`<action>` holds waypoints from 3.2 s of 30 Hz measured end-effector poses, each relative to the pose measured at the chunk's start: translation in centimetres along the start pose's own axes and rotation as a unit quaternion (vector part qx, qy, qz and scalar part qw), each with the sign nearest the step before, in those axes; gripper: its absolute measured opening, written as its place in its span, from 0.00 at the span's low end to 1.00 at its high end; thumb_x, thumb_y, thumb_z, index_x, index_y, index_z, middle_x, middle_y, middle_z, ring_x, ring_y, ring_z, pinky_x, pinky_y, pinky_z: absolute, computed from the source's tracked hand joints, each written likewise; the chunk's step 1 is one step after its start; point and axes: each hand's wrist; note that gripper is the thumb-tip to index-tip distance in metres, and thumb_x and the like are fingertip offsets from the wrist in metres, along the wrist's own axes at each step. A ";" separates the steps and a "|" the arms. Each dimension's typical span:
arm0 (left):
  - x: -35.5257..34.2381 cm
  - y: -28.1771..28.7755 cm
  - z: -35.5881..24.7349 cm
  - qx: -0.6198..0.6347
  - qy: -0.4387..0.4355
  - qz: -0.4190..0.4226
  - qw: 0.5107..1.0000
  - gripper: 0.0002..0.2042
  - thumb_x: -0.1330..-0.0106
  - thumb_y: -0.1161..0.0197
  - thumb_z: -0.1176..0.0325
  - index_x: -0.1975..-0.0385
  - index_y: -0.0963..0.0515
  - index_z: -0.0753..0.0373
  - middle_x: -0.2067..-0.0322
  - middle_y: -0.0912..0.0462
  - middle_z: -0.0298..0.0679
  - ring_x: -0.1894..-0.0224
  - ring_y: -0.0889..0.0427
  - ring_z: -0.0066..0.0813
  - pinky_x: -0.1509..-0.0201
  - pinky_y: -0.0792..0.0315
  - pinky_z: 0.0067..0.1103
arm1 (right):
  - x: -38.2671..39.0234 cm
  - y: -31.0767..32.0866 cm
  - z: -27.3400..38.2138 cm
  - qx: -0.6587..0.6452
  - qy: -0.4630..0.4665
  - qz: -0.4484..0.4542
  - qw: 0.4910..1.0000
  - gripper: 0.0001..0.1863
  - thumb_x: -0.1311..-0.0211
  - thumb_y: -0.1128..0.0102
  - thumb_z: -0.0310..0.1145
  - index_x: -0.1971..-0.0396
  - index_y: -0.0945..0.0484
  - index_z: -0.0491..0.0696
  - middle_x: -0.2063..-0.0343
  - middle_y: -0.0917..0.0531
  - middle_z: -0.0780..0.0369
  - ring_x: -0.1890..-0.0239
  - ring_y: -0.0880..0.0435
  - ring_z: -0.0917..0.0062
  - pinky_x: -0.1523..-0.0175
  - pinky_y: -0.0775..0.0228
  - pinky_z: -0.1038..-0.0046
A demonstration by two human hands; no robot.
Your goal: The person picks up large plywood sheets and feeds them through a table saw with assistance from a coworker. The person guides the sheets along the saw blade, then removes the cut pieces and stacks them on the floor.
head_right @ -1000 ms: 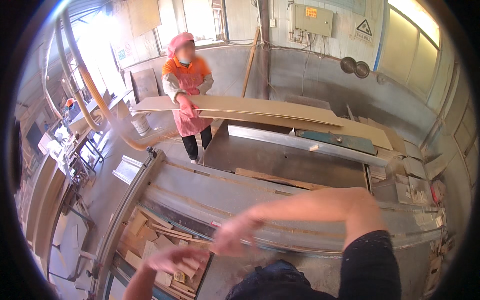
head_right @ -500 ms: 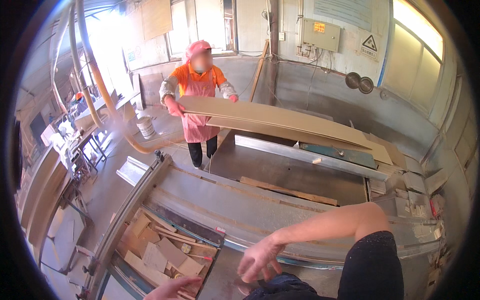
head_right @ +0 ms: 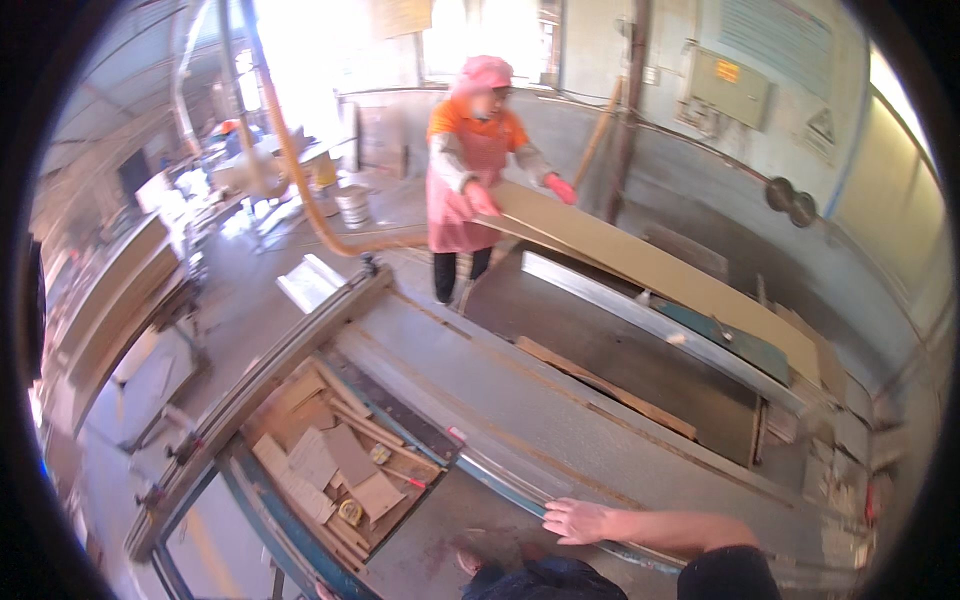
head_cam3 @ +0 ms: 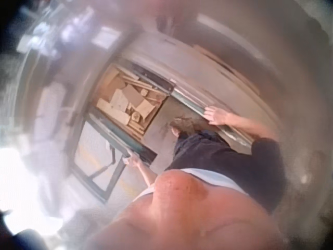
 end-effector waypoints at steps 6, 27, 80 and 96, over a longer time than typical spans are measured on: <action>-1.6 0.5 0.0 0.045 0.211 0.217 0.952 0.48 0.45 0.33 0.26 0.56 0.19 0.80 0.60 0.12 0.56 0.56 0.14 0.51 0.49 0.22 0.39 | 2.1 -3.2 -2.1 0.044 0.145 -0.065 0.986 0.15 0.34 0.39 0.47 0.67 0.19 0.50 0.59 0.15 0.65 0.35 0.23 0.69 0.22 0.45 0.51; 1.7 6.4 1.3 0.029 0.206 0.228 0.951 0.59 0.42 0.55 0.15 0.50 0.20 0.81 0.45 0.19 0.66 0.37 0.23 0.60 0.33 0.31 0.44 | 7.1 -1.8 1.5 -0.020 0.127 -0.152 0.980 0.15 0.32 0.38 0.42 0.80 0.19 0.53 0.72 0.14 0.68 0.50 0.15 0.76 0.27 0.36 0.59; 69.5 36.7 30.1 0.045 0.257 0.552 0.792 0.26 0.30 0.39 0.40 0.73 0.19 0.61 0.81 0.18 0.35 0.77 0.18 0.26 0.67 0.22 0.29 | 23.8 -5.4 7.9 -0.042 0.135 -0.230 0.963 0.11 0.45 0.33 0.37 0.83 0.16 0.50 0.72 0.11 0.63 0.52 0.14 0.74 0.31 0.34 0.56; 75.1 57.3 29.2 0.224 0.376 0.284 0.853 0.31 0.33 0.33 0.43 0.47 0.18 0.68 0.57 0.10 0.49 0.54 0.10 0.39 0.44 0.20 0.31 | 26.8 -6.3 16.8 0.108 0.018 -0.032 0.993 0.13 0.34 0.43 0.41 0.58 0.14 0.53 0.60 0.11 0.59 0.50 0.15 0.64 0.25 0.48 0.43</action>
Point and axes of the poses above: each hand's wrist, its own x-axis away from the middle knuckle, its own y-axis out of the back of the hand, z = x × y
